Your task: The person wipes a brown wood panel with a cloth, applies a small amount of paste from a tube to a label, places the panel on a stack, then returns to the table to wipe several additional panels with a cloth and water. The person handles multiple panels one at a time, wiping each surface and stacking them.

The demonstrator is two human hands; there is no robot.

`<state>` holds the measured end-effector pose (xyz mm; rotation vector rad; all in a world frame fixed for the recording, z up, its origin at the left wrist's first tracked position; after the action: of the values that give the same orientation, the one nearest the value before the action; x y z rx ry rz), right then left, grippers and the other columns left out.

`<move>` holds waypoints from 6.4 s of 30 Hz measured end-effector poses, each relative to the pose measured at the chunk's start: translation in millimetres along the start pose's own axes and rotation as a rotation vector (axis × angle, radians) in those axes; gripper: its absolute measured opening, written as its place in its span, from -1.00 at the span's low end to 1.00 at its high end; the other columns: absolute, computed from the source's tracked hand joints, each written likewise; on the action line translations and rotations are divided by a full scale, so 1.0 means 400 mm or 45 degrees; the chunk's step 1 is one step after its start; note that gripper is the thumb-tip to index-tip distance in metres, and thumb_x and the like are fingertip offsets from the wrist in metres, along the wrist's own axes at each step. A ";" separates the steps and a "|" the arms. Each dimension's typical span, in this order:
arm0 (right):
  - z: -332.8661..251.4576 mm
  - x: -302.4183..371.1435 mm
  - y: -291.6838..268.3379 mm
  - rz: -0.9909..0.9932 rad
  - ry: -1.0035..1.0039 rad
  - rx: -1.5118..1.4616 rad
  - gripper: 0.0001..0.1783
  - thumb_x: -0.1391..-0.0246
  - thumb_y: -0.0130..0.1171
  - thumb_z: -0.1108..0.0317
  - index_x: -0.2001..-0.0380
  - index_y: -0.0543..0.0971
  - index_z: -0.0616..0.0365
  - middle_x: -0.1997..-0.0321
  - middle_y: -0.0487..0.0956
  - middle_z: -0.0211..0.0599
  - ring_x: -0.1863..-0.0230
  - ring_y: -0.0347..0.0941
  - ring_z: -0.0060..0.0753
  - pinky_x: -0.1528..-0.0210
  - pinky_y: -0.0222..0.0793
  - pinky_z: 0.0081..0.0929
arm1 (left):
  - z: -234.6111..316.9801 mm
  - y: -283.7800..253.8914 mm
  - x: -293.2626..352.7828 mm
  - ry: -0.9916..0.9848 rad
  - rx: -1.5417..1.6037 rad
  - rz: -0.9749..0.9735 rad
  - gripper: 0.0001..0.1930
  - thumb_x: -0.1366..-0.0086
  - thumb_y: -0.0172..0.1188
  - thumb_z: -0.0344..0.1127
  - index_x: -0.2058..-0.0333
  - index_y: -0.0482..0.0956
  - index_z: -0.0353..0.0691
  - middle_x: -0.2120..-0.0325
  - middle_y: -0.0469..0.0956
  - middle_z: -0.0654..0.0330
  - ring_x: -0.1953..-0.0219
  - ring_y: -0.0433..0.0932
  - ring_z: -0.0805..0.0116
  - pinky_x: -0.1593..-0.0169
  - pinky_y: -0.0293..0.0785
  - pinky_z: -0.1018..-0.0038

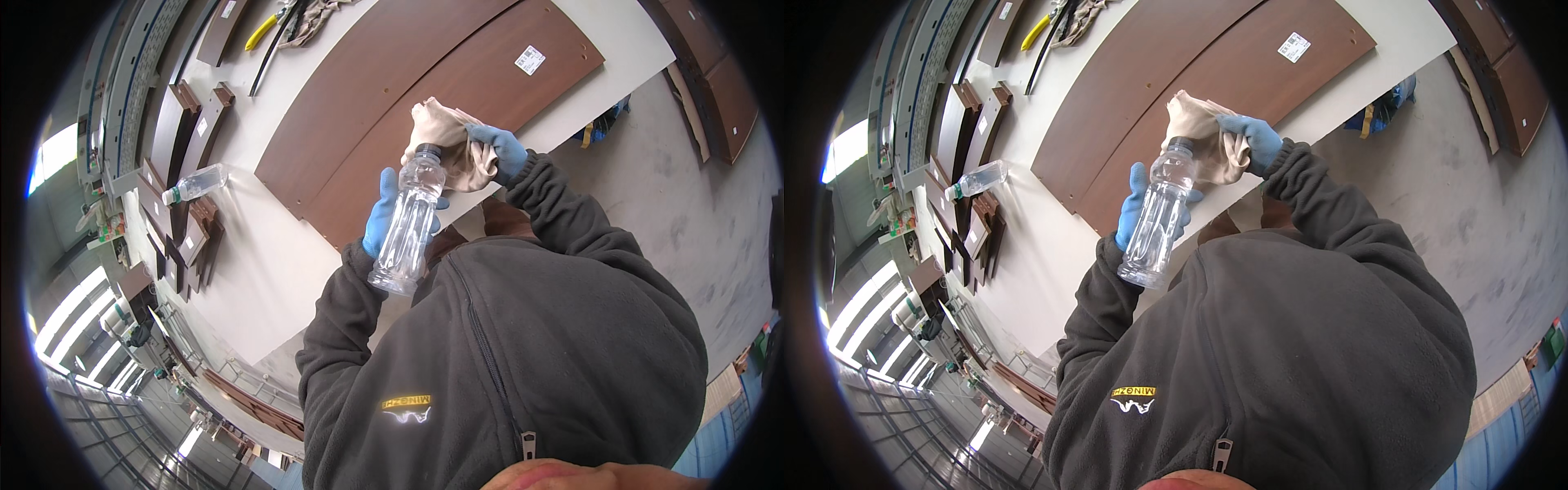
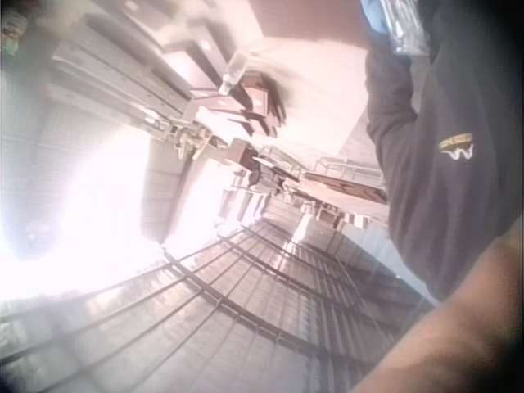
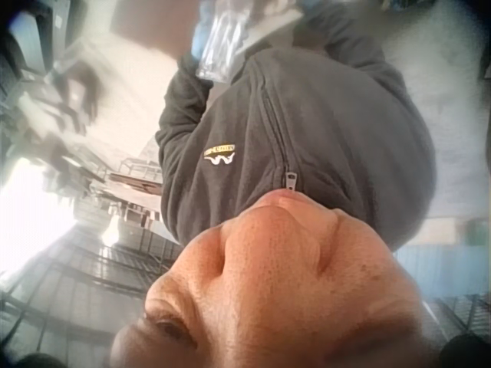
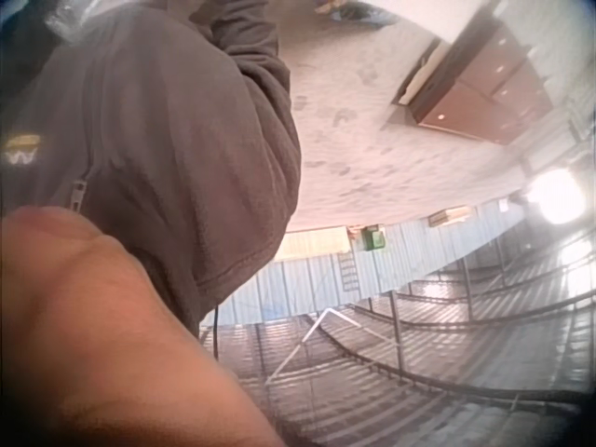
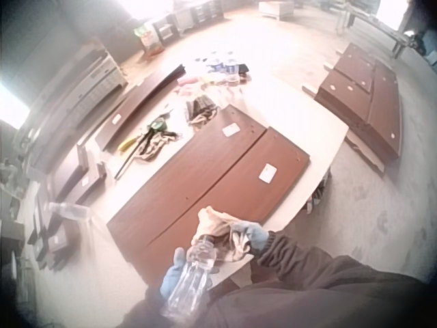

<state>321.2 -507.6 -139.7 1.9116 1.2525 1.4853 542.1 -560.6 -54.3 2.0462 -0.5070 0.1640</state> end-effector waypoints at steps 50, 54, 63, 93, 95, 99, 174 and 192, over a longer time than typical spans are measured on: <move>0.159 -0.653 0.416 -0.226 -1.186 2.814 -0.26 -0.16 0.23 -0.23 -0.32 0.50 -0.12 -0.62 0.24 -0.19 -0.70 -0.04 -0.01 -0.66 -0.42 0.30 | 0.689 0.017 0.337 2.191 -3.007 2.403 -0.18 -0.44 0.22 0.11 -0.40 0.30 -0.45 -0.43 0.28 -0.29 -0.47 0.27 -0.28 -0.55 0.07 -0.07; -0.204 -0.704 0.319 0.097 -1.309 2.514 -0.26 -0.30 0.00 -0.24 -0.35 0.44 0.03 -0.48 0.41 -0.18 -0.49 0.28 -0.07 -0.56 -0.01 0.17 | 0.672 -0.070 0.317 1.792 -2.816 2.582 -0.17 -0.42 0.15 0.16 -0.41 0.31 -0.42 -0.43 0.29 -0.25 -0.50 0.22 -0.24 -0.55 0.05 -0.08; -0.700 -0.789 0.082 1.259 -1.106 3.035 -0.59 -0.36 0.03 0.00 0.16 0.69 0.07 0.16 0.64 -0.10 0.09 0.55 -0.06 -0.05 0.48 -0.13 | 0.679 -0.036 0.307 1.720 -2.882 2.656 -0.20 -0.44 0.15 0.06 -0.43 0.26 -0.46 -0.44 0.26 -0.26 -0.52 0.18 -0.22 -0.56 0.02 -0.06; -0.594 -0.366 -0.136 0.829 -0.821 2.791 -0.47 -0.34 0.08 -0.01 -0.12 0.55 0.21 -0.28 0.53 0.13 -0.26 0.50 0.11 -0.36 0.36 0.07 | 0.707 -0.109 0.332 1.681 -2.964 2.617 -0.17 -0.54 -0.02 0.19 -0.47 0.18 -0.41 -0.50 0.19 -0.21 -0.55 0.09 -0.21 -0.58 -0.04 -0.04; -0.747 -0.295 -0.141 1.335 -1.706 2.732 -0.49 -0.34 0.06 -0.04 -0.06 0.60 0.15 -0.11 0.63 0.04 -0.12 0.55 0.18 -0.25 0.42 0.03 | 0.718 -0.115 0.346 1.608 -2.899 2.674 -0.18 -0.54 -0.02 0.20 -0.47 0.19 -0.41 -0.50 0.18 -0.20 -0.55 0.09 -0.20 -0.58 -0.04 -0.03; -0.621 -0.347 -0.099 1.054 -0.708 2.722 -0.51 -0.31 0.10 0.02 -0.10 0.60 0.15 -0.27 0.55 0.08 -0.32 0.44 0.14 -0.42 0.25 0.09 | 0.699 -0.078 0.302 1.665 -2.888 2.707 -0.18 -0.54 -0.04 0.21 -0.47 0.20 -0.41 -0.51 0.17 -0.21 -0.55 0.08 -0.22 -0.58 -0.05 -0.05; -0.058 -0.005 0.113 0.299 -1.689 1.739 -0.54 -0.08 0.18 0.55 -0.09 0.64 0.36 -0.21 0.62 0.20 -0.26 0.56 0.18 -0.32 0.44 -0.03 | 0.219 -0.009 -0.122 1.868 -2.943 1.706 0.07 -0.28 0.18 0.39 -0.54 0.13 -0.24 -0.58 -0.14 -0.26 -0.58 -0.30 -0.53 -0.52 -0.34 -0.38; -0.055 -0.176 -0.101 0.881 -1.317 2.974 -0.23 -0.40 -0.01 -0.27 -0.40 0.45 0.07 -0.64 0.24 -0.11 -0.65 0.08 0.08 -0.62 -0.18 0.19 | 0.195 -0.316 0.308 0.657 -2.877 2.909 -0.31 -0.42 0.15 -0.09 -0.44 0.30 -0.26 -0.55 0.02 -0.27 -0.58 -0.08 -0.39 -0.59 -0.22 -0.15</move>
<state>282.8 -550.4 -201.4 3.2015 1.5223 -2.2375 699.2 -608.2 -155.9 -1.2948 -1.3012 0.7818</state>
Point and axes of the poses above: each hand's wrist, its own x-axis away from the middle knuckle, its own y-axis out of the palm, z = x × y, the point moved 5 cm from there along -x, towards the middle knuckle
